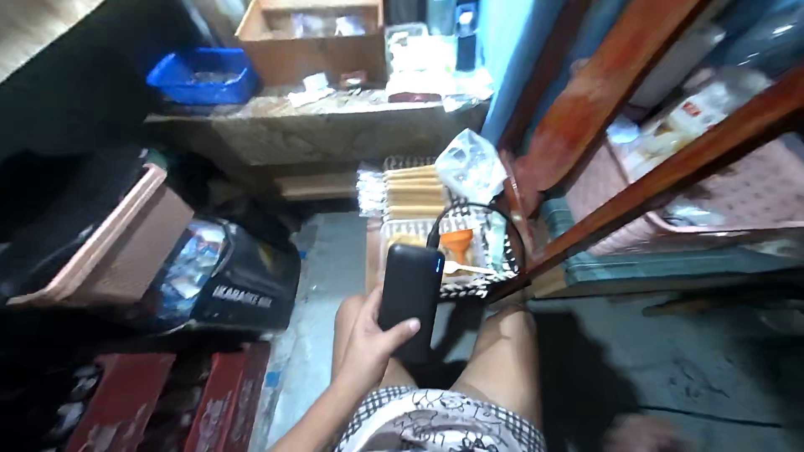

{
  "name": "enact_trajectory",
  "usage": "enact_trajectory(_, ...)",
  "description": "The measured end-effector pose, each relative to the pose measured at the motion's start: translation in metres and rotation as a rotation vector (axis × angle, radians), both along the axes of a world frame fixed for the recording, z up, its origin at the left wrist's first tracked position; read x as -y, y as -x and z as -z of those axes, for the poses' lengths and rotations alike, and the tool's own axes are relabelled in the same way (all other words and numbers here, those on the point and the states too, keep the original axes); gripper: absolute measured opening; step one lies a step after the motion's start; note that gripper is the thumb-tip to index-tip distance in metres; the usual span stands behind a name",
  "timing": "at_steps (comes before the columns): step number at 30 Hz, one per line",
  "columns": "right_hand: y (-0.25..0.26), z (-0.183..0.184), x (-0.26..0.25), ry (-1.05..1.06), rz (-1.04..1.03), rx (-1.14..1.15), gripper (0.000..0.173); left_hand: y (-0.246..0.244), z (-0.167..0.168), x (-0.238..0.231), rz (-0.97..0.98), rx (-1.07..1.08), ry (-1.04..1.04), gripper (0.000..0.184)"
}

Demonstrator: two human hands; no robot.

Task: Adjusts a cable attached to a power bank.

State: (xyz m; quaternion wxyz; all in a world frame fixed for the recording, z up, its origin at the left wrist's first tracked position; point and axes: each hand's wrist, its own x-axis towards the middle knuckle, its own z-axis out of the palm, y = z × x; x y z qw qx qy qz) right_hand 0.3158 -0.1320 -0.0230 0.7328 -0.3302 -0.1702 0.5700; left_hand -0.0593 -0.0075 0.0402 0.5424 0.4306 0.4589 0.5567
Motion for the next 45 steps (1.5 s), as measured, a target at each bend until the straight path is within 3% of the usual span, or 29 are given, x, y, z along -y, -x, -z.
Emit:
enact_trajectory(1,0.033,0.025,-0.007,0.042,-0.224,-0.029,0.03,-0.008,0.003,0.004,0.033,0.044,-0.006,0.056)
enact_trajectory(3,0.083,0.052,-0.036,-0.069,-0.516,0.101,0.034,-0.023,0.01,0.015,0.124,0.138,0.011,0.056)
enact_trajectory(7,0.109,-0.023,-0.129,-0.366,-0.562,0.649,0.047,-0.04,0.014,0.045,0.362,0.325,0.211,0.059)
enact_trajectory(9,0.112,-0.052,-0.15,-0.362,-0.581,0.871,0.052,-0.04,0.017,0.054,0.454,0.452,0.279,0.061)
enact_trajectory(11,0.126,-0.073,-0.149,-0.219,-0.595,0.939,0.038,-0.036,0.02,0.059,0.516,0.558,0.314,0.065)
enact_trajectory(14,0.139,-0.073,-0.143,-0.003,-0.618,0.883,0.037,-0.031,0.032,0.063,0.668,0.725,0.361,0.065)
enact_trajectory(18,0.137,-0.053,-0.139,-0.049,-0.618,0.748,0.04,-0.028,0.046,0.065,0.864,0.773,0.398,0.046)
enact_trajectory(21,0.14,-0.048,-0.136,-0.099,-0.613,0.772,0.04,-0.03,0.054,0.063,0.949,0.773,0.388,0.066)
enact_trajectory(24,0.148,-0.042,-0.128,-0.048,-0.601,0.772,0.036,-0.037,0.056,0.069,0.874,0.817,0.414,0.064)
enact_trajectory(30,0.156,-0.025,-0.105,0.031,-0.607,0.485,0.032,-0.035,0.064,0.087,0.8,0.826,0.377,0.057)
enact_trajectory(37,0.151,-0.024,-0.101,0.11,-0.637,0.498,0.032,-0.035,0.064,0.087,0.82,0.809,0.444,0.059)
enact_trajectory(42,0.146,-0.018,-0.111,0.109,-0.612,0.36,0.03,-0.035,0.061,0.068,0.932,0.85,0.522,0.077)
enact_trajectory(45,0.154,-0.018,-0.114,0.134,-0.542,0.242,0.038,-0.036,0.057,0.063,0.907,0.865,0.492,0.078)
